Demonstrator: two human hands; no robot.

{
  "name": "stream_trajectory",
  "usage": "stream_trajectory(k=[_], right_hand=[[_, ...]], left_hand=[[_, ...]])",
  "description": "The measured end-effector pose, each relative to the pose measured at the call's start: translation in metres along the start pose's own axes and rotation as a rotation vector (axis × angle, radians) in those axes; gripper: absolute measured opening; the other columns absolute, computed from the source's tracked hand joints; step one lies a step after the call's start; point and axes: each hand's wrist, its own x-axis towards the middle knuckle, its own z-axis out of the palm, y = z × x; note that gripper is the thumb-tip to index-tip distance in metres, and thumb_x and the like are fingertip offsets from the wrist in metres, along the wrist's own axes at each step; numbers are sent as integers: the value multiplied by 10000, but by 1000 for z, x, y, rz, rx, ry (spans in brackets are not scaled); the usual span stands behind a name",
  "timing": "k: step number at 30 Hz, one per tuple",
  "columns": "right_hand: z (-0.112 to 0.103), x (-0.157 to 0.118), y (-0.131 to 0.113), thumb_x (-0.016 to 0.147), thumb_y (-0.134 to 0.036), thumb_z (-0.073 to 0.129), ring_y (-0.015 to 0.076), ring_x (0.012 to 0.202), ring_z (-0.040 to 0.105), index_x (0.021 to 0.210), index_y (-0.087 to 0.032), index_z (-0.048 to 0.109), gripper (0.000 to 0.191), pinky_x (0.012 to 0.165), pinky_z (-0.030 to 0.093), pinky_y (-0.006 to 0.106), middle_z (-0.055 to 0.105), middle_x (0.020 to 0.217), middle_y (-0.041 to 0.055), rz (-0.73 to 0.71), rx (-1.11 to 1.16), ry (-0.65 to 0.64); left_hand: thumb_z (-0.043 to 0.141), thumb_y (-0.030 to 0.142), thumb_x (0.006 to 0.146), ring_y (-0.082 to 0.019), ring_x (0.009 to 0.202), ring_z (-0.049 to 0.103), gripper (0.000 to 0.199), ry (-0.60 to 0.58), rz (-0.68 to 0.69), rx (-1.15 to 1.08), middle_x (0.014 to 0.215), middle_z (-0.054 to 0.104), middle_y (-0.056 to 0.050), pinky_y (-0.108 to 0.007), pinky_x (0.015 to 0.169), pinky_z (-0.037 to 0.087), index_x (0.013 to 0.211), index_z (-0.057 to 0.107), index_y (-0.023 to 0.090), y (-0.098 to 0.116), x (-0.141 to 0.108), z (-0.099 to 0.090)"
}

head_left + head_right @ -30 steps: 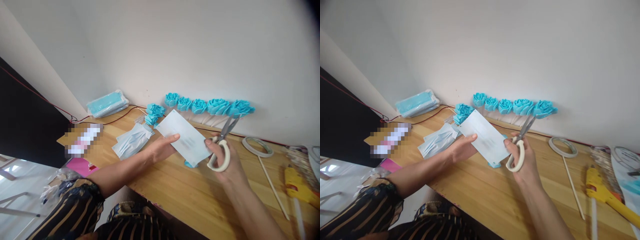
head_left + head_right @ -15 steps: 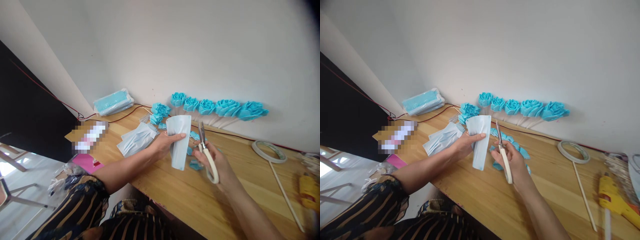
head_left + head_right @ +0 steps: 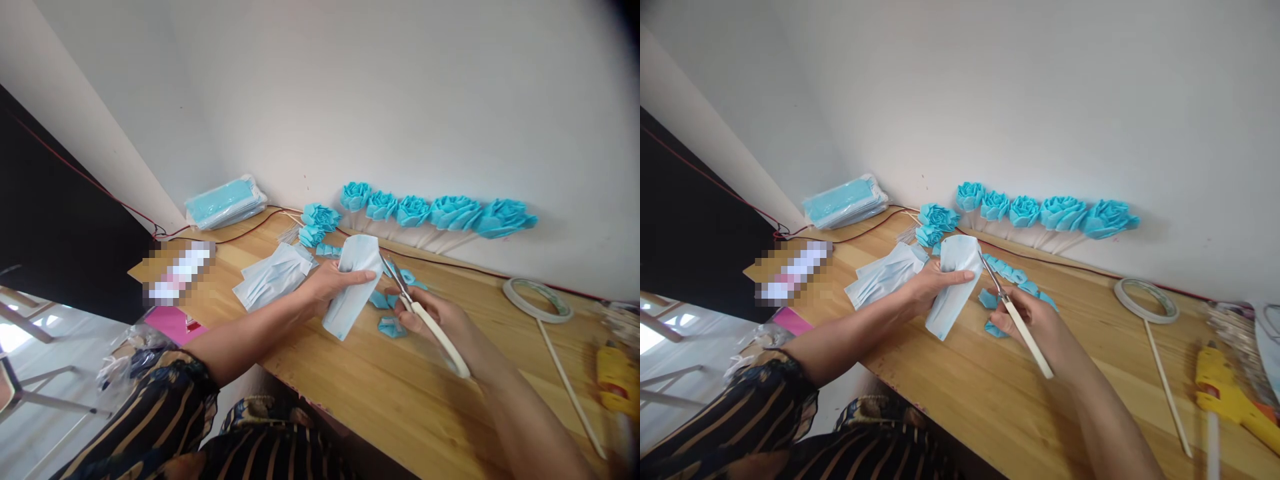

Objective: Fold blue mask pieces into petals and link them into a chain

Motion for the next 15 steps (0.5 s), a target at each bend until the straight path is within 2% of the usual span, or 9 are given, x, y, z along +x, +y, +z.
stream_trajectory(k=[8, 15], right_hand=[[-6, 1, 2, 653, -600, 792, 184, 688, 595, 1075, -230, 744, 563, 614, 533, 303, 630, 773, 34, 34, 33, 10], [-3, 1, 4, 639, -491, 843, 167, 680, 597, 1111, -249, 738, 541, 639, 530, 293, 617, 754, 14, 23, 72, -69]], left_hand=[[901, 464, 520, -166, 671, 601, 548, 15, -10, 65, 773, 678, -60, -320, 689, 475, 886, 655, 139, 10, -2, -5], [886, 434, 559, -162, 723, 620, 482, -147, -24, 187, 873, 702, -62, -314, 724, 477, 889, 689, 142, 5, -2, -7]])
